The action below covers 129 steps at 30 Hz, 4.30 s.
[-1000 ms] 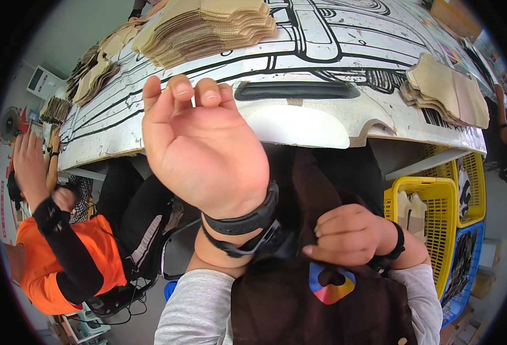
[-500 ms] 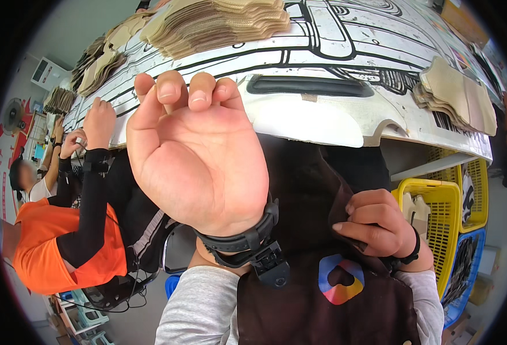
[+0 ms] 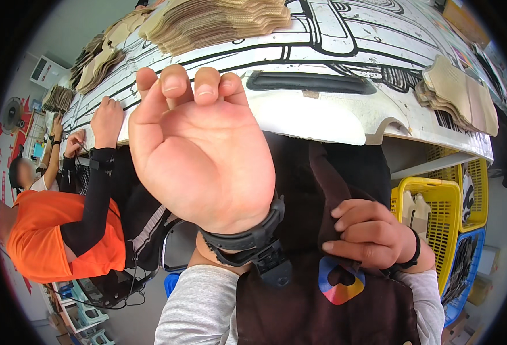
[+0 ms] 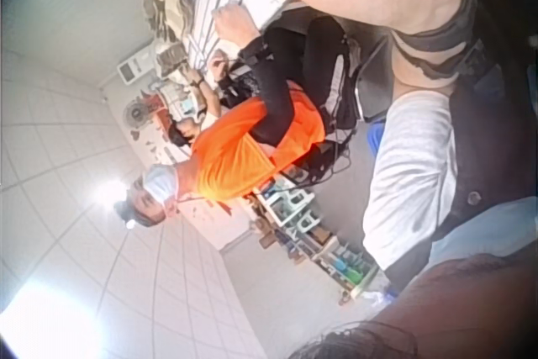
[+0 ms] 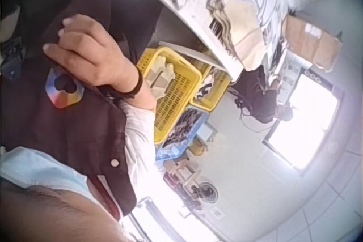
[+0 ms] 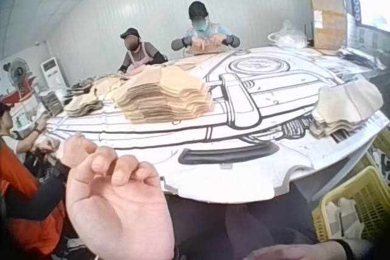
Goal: Organizing and stacking shoe upper components on a factory workbench.
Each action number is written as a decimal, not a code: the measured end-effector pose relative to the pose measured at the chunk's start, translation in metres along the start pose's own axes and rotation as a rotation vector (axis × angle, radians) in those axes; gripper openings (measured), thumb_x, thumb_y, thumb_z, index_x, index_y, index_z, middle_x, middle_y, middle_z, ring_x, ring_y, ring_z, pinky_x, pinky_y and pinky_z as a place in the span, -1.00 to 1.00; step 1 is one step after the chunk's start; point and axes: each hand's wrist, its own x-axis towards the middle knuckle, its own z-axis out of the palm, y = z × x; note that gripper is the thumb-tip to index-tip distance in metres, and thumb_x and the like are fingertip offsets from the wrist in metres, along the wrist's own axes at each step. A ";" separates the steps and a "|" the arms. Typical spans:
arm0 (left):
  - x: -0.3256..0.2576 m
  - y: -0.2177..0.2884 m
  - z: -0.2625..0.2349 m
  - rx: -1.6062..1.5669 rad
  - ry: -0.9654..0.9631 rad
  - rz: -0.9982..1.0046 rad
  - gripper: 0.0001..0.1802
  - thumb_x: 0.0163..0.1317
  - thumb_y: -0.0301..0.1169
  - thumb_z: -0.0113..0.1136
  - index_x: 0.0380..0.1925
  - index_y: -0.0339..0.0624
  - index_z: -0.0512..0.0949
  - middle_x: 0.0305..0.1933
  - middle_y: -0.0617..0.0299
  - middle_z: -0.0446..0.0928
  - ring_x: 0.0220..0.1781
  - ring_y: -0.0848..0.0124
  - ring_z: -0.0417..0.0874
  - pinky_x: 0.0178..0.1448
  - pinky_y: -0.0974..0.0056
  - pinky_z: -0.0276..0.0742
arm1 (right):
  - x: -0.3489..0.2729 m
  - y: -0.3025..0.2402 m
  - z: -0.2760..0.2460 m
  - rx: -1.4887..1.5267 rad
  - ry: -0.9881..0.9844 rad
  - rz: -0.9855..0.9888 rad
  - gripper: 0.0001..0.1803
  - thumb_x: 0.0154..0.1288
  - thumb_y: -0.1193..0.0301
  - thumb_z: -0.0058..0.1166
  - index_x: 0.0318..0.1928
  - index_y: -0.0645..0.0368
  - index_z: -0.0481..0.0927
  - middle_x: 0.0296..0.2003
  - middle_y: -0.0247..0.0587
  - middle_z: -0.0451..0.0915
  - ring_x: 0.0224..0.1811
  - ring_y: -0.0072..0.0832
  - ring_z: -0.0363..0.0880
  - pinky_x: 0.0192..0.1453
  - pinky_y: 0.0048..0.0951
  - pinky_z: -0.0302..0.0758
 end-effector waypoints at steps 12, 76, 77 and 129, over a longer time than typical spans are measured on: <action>-0.003 -0.032 -0.007 0.073 0.096 -0.008 -0.85 0.14 -0.53 -0.09 -0.26 -0.12 0.30 -0.46 0.30 0.37 -0.41 0.40 0.35 -0.20 0.28 0.24 | 0.007 -0.011 0.020 0.030 -0.115 -0.178 -0.63 -0.06 0.47 0.01 -0.18 0.39 0.55 -0.24 -0.23 0.44 -0.22 -0.43 0.46 -0.10 -0.42 0.51; 0.006 -0.035 -0.013 0.150 0.240 0.046 -0.81 0.10 -0.53 -0.07 -0.25 -0.09 0.29 -0.49 0.31 0.34 -0.46 0.42 0.30 -0.23 0.30 0.22 | 0.008 0.004 0.035 0.071 0.036 -0.188 -0.91 -0.05 0.60 0.16 -0.47 0.24 0.52 -0.44 -0.29 0.40 -0.39 -0.45 0.48 -0.34 -0.53 0.55; 0.006 -0.035 -0.013 0.154 0.227 0.054 -0.81 0.10 -0.54 -0.07 -0.25 -0.09 0.29 -0.49 0.32 0.34 -0.46 0.42 0.30 -0.23 0.30 0.22 | 0.008 0.005 0.035 0.071 0.035 -0.187 -0.91 -0.05 0.60 0.16 -0.47 0.24 0.52 -0.44 -0.29 0.40 -0.39 -0.45 0.48 -0.34 -0.53 0.55; -0.020 -0.055 -0.001 0.885 -1.321 -0.856 -0.22 -0.29 -0.23 0.50 -0.03 -0.34 0.39 -0.07 0.03 0.47 -0.06 0.21 0.52 0.02 0.30 0.39 | 0.023 -0.026 -0.102 -0.323 -0.312 0.304 -0.83 -0.14 0.40 0.11 -0.52 0.17 0.42 -0.65 -0.39 0.20 -0.69 -0.54 0.29 -0.67 -0.53 0.23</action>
